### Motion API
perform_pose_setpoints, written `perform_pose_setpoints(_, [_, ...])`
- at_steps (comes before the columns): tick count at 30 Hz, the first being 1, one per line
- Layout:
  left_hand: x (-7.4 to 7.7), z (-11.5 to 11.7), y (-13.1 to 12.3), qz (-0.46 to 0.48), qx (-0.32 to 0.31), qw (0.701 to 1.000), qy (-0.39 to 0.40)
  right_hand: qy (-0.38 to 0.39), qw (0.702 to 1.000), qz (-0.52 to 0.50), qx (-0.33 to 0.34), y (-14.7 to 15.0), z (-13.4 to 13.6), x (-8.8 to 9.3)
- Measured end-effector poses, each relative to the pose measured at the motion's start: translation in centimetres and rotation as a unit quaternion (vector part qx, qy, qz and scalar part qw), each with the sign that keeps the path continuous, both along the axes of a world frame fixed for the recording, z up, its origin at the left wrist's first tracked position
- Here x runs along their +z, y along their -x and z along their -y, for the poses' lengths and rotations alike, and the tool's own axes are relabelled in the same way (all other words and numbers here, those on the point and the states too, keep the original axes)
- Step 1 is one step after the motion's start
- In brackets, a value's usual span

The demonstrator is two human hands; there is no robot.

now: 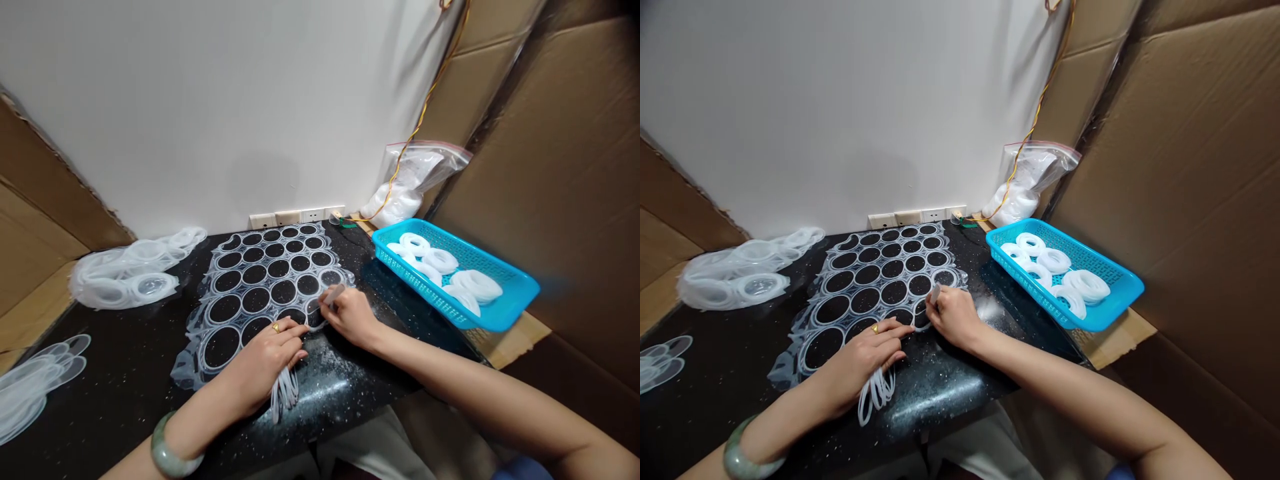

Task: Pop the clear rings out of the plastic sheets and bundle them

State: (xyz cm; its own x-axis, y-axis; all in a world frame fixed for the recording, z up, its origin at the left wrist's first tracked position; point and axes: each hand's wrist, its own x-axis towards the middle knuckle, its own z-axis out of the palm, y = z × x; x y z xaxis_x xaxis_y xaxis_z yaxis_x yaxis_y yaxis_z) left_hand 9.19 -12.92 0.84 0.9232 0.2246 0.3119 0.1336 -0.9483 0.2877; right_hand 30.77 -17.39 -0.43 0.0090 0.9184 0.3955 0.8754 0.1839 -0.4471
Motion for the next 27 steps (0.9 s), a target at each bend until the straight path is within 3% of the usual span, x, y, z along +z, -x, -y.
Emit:
perform_pose_setpoints(5, [0.0, 0.0, 0.3, -0.001, 0.002, 1.0, 0.011, 0.018, 0.998, -0.041, -0.032, -1.1, -0.3, 0.5])
perform_pose_setpoints(12, [-0.1, 0.1, 0.3, 0.006, 0.002, 1.0, 0.006, 0.07, 0.982, -0.177, 0.02, -1.7, -1.0, 1.6])
perform_pose_setpoints(15, [-0.5, 0.0, 0.4, 0.009, 0.002, 1.0, 0.014, 0.064, 0.962, -0.26, 0.045, -1.9, -1.2, 1.9])
perform_pose_setpoints(21, [-0.5, 0.1, 0.4, 0.004, 0.001, 1.0, 0.013, 0.132, 0.904, -0.399, 0.081, -1.7, -0.7, 1.8])
perform_pose_setpoints(24, [-0.4, 0.1, 0.3, 0.008, 0.003, 1.0, 0.012, 0.111, 0.912, -0.385, 0.088, -1.5, -0.5, 1.8])
perform_pose_setpoints(27, [-0.5, 0.1, 0.4, 0.011, 0.006, 1.0, 0.012, 0.088, 0.953, -0.27, 0.106, -1.4, -0.6, 1.8])
